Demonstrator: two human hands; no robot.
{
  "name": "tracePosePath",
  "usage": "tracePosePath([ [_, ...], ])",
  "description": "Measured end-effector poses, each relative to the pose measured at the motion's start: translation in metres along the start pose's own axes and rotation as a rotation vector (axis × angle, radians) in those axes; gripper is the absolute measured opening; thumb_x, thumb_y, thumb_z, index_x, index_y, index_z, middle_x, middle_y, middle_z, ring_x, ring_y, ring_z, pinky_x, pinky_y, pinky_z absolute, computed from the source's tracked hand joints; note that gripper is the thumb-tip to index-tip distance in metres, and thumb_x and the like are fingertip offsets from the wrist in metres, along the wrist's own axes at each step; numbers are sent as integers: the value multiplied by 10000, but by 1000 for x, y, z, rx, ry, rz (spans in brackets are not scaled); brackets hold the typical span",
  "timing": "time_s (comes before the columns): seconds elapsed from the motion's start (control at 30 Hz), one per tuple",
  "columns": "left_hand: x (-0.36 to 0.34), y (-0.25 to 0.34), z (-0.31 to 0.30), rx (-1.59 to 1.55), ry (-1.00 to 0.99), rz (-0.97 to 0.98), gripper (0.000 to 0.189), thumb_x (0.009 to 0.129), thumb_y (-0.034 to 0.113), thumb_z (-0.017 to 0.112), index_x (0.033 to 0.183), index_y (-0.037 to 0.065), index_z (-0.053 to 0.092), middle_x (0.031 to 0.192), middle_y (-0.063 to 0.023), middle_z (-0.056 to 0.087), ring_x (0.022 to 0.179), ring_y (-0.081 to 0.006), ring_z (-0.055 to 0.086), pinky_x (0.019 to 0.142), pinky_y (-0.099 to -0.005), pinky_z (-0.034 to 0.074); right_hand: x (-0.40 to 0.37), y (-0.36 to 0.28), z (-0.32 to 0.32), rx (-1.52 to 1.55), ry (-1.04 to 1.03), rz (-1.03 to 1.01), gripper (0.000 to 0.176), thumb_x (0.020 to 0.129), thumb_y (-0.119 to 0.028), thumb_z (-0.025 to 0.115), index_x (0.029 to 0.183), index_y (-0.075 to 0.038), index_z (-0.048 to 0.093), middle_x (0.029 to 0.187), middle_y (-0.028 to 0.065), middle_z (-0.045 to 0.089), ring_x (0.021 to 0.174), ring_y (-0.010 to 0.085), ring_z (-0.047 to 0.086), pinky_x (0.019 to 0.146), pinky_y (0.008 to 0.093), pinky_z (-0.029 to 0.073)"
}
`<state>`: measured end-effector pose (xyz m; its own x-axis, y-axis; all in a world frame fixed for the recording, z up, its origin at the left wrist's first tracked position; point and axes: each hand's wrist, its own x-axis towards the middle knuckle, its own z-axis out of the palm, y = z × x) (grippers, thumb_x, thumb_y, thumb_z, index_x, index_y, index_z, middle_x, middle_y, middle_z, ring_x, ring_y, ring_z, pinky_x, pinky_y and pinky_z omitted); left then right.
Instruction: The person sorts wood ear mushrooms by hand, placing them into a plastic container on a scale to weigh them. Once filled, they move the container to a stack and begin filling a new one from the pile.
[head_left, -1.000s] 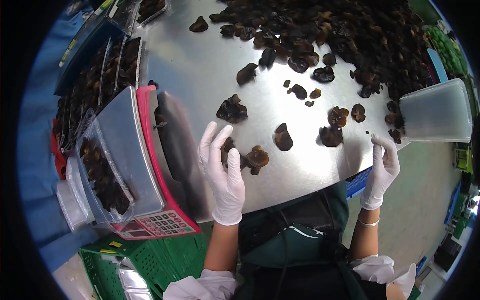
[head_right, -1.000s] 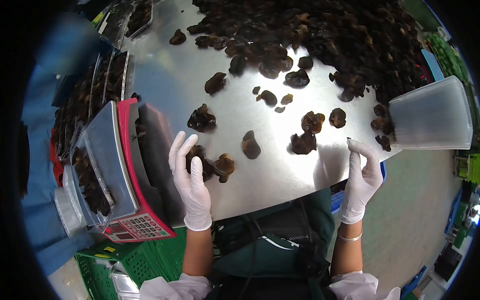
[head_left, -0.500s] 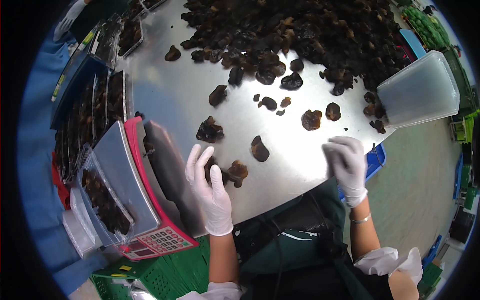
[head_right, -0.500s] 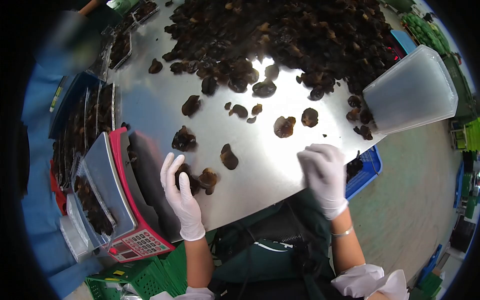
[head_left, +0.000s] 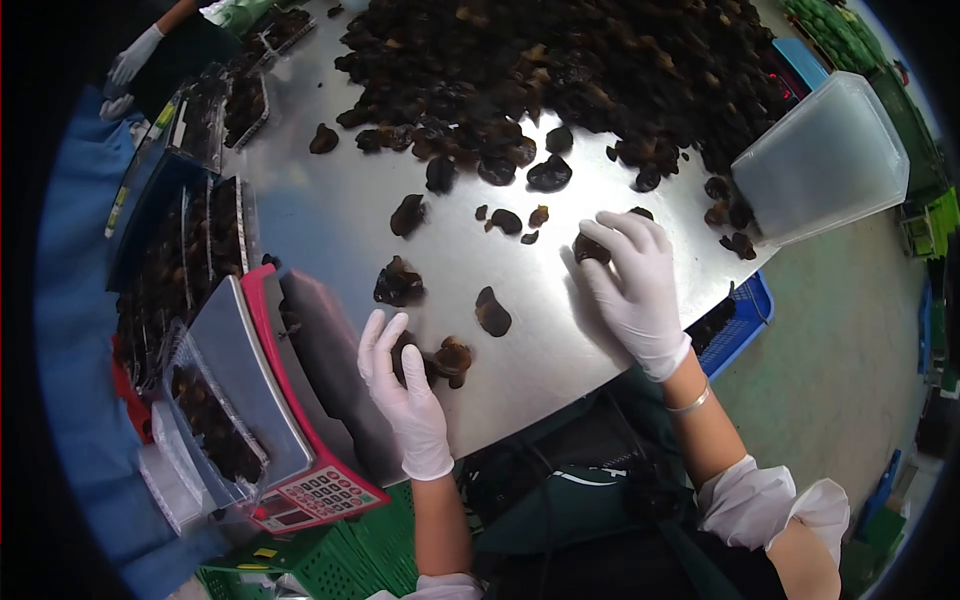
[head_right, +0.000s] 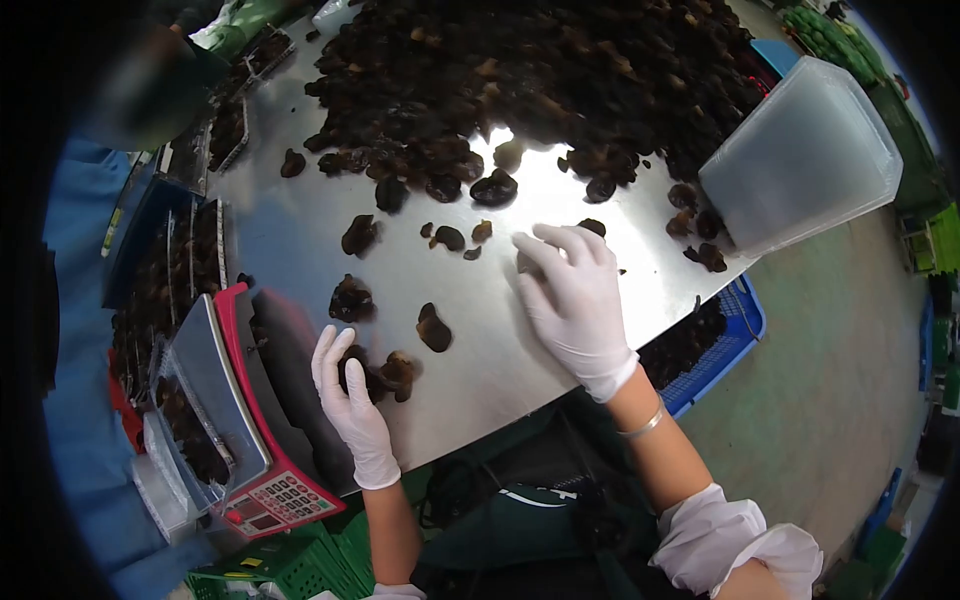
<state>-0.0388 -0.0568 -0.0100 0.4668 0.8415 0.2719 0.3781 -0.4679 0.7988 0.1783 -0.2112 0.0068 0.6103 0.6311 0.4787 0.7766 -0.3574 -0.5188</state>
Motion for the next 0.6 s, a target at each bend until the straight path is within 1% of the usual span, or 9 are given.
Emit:
tracePosePath([
  [0.03,1,0,0,1,-8,1,302,1001,209,559,1235,50,664,1385,-152,541,1324,-303,464,1140,-423,328,7,-4,7,-5,-17,-38,411,828,-104,683,1236,-85,642,1231,153,612,1171,370,535,1030,464,403],
  [0.13,1,3,1,9,-17,-8,300,1002,205,559,1236,48,663,1393,-153,536,1324,-303,462,1142,-423,327,29,-12,29,118,-119,-197,381,868,-124,676,1239,-46,636,1280,169,602,1208,353,545,1054,449,416],
  [0.2,2,4,1,26,-37,-10,297,1003,202,558,1235,49,661,1394,-154,532,1326,-302,459,1141,-425,330,42,-13,56,111,-165,-248,389,881,-146,670,1251,-39,622,1284,167,604,1187,347,570,1040,444,436],
  [0.27,3,2,1,39,-43,17,302,999,205,563,1243,51,656,1386,-154,539,1322,-304,464,1140,-426,331,57,-14,79,32,-144,-475,310,893,-163,652,1177,-40,632,1227,144,628,1161,339,587,985,434,468],
  [0.3,3,1,1,40,-37,20,308,998,210,565,1246,50,652,1382,-154,544,1319,-307,468,1138,-427,332,62,-13,88,23,-138,-469,310,893,-163,652,1177,-40,632,1227,144,628,1161,339,587,985,434,468],
  [0.37,1,1,1,28,-21,7,326,993,223,569,1255,43,641,1372,-157,554,1310,-314,480,1133,-433,334,65,-10,98,-39,-258,-433,175,890,-148,634,1030,-44,620,1104,124,629,1059,319,604,898,425,489],
  [0.4,2,1,2,19,-32,9,326,993,223,569,1255,43,641,1372,-157,554,1310,-314,480,1133,-433,334,64,-6,94,-49,-259,-424,175,890,-148,634,1030,-44,620,1104,124,629,1059,319,604,898,425,489],
  [0.47,2,1,2,-6,-8,-1,333,993,228,567,1258,39,636,1374,-162,553,1307,-316,483,1130,-437,337,59,5,82,-176,-225,-325,92,826,-128,598,846,-41,573,894,110,577,917,280,591,803,401,496],
  [0.6,2,3,0,-23,-24,-18,347,995,229,568,1280,39,620,1379,-163,544,1312,-317,473,1117,-436,354,14,25,21,-208,-203,-197,135,853,-137,654,844,-39,561,871,132,563,859,318,576,789,433,487],
])
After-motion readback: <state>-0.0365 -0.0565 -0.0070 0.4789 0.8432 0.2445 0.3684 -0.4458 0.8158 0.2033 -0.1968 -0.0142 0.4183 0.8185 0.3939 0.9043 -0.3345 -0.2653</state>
